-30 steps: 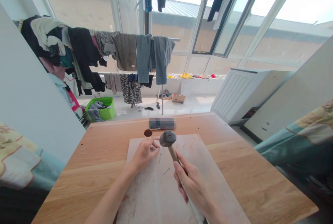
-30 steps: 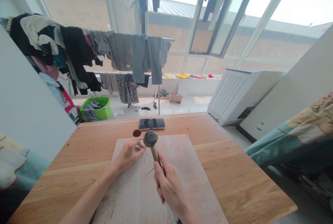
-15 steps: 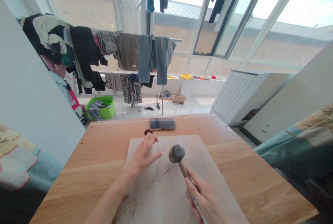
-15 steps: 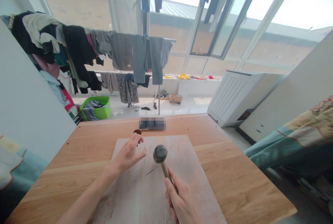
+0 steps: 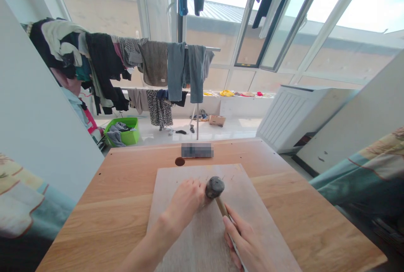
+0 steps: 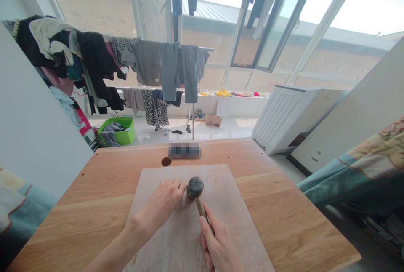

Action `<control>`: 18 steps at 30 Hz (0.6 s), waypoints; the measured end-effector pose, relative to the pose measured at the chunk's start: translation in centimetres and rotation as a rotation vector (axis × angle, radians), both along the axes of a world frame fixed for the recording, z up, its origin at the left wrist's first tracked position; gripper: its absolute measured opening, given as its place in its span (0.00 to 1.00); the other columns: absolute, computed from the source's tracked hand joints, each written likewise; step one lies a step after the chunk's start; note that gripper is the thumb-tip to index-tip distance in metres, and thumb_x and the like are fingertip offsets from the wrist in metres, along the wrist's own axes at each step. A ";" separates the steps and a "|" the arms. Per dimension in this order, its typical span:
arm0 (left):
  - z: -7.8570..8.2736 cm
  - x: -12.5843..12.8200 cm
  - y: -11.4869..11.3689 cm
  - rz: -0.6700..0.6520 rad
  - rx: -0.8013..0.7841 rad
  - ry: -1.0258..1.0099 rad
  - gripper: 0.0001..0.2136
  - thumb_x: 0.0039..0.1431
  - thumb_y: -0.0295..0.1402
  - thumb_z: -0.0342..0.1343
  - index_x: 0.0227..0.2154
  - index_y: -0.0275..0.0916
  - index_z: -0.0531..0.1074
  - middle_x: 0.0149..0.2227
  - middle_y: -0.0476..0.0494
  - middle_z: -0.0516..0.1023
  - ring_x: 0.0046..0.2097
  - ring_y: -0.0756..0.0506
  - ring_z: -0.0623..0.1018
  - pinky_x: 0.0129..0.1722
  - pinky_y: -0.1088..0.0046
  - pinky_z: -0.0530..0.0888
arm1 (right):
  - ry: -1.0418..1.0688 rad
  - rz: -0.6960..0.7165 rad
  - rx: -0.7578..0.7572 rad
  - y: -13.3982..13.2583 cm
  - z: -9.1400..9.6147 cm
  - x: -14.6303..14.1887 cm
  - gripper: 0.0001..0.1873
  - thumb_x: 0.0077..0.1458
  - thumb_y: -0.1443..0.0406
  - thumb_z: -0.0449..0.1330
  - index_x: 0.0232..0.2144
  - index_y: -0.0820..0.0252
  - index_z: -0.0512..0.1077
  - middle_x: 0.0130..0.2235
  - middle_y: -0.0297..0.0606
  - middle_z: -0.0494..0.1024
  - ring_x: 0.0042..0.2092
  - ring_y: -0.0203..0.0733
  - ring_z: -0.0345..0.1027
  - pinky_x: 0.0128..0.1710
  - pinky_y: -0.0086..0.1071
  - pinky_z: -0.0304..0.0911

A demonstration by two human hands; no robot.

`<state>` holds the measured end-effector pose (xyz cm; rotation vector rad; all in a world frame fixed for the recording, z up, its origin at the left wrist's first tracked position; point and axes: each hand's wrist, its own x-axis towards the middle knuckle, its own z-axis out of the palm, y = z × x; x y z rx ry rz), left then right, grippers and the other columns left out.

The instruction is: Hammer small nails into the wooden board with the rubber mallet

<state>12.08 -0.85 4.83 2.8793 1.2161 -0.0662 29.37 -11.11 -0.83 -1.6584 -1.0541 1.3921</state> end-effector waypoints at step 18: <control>-4.9 -7.1 6.1 0.284 -0.352 -1.064 0.06 0.54 0.32 0.56 0.30 0.39 0.77 0.28 0.50 0.79 0.28 0.50 0.74 0.31 0.76 0.72 | 0.031 0.001 -0.005 -0.2 -0.5 0.1 0.41 0.65 0.46 0.54 0.72 0.62 0.56 0.22 0.22 0.65 0.13 0.27 0.54 0.08 0.19 0.50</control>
